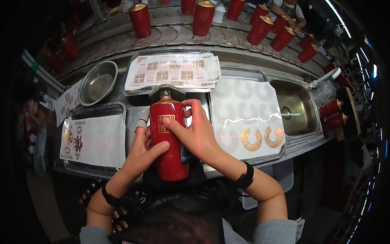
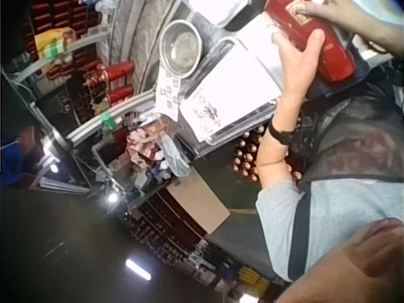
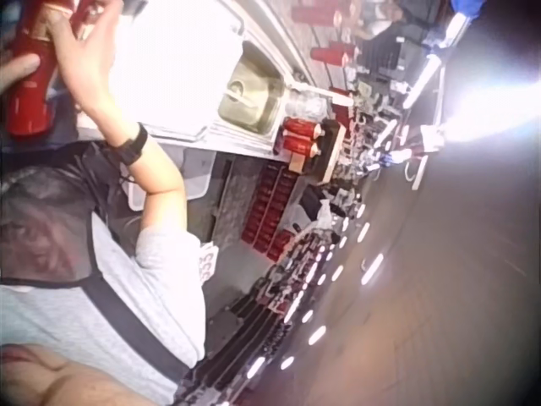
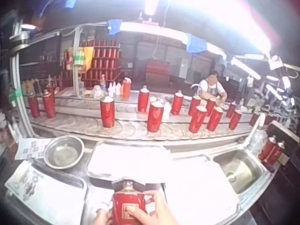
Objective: Applying decorative labels and security seals to red liquor bottles on a factory assembly line.
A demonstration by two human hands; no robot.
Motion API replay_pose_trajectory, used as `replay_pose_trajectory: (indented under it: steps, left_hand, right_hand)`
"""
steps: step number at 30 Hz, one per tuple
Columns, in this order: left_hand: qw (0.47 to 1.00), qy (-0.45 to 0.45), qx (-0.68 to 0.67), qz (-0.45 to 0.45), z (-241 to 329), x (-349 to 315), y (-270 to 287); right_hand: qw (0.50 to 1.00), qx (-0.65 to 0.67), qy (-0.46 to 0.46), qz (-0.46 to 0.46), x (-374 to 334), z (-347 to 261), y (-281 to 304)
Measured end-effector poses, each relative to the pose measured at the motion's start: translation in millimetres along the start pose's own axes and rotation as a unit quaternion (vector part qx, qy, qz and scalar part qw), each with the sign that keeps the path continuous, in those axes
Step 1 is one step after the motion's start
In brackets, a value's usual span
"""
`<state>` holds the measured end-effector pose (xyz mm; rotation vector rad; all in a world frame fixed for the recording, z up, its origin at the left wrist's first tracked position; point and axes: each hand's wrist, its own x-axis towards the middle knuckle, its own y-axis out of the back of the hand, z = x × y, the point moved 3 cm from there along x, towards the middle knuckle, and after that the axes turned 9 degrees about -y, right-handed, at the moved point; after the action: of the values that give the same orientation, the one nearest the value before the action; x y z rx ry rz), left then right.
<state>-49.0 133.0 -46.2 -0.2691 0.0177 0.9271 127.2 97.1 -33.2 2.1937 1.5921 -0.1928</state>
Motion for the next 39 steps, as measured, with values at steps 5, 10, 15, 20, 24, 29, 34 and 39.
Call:
replay_pose_trajectory:
  steps: [5,10,15,20,24,29,34,39]
  left_hand:
    - [0.999,-0.023,0.026,-0.029,-2,-1,2]
    - [1.0,-0.02,0.008,-0.021,-1,-2,4]
    - [0.999,-0.017,0.009,-0.026,4,-1,2]
    - [0.999,-0.015,0.03,-0.026,0,-1,3]
    - [0.998,-0.023,0.041,-0.036,-1,-1,4]
    - [0.999,-0.016,0.034,-0.037,1,0,3]
    - [0.999,-0.015,0.031,-0.041,2,0,5]
    - [0.998,-0.02,0.035,-0.041,4,1,6]
  right_hand:
    - [0.99,0.114,0.032,-0.073,-6,5,2]
    - [0.992,0.087,0.04,-0.082,-13,0,-1]
    - [0.986,0.139,0.029,-0.082,-12,2,-3]
    - [0.991,0.098,0.024,-0.091,-12,1,1]
    - [0.992,0.091,0.026,-0.089,-14,2,2]
    - [0.992,0.08,0.021,-0.091,-11,4,3]
    - [0.991,0.09,0.021,-0.093,-11,3,1]
    - [0.989,0.105,0.021,-0.101,-12,-2,0]
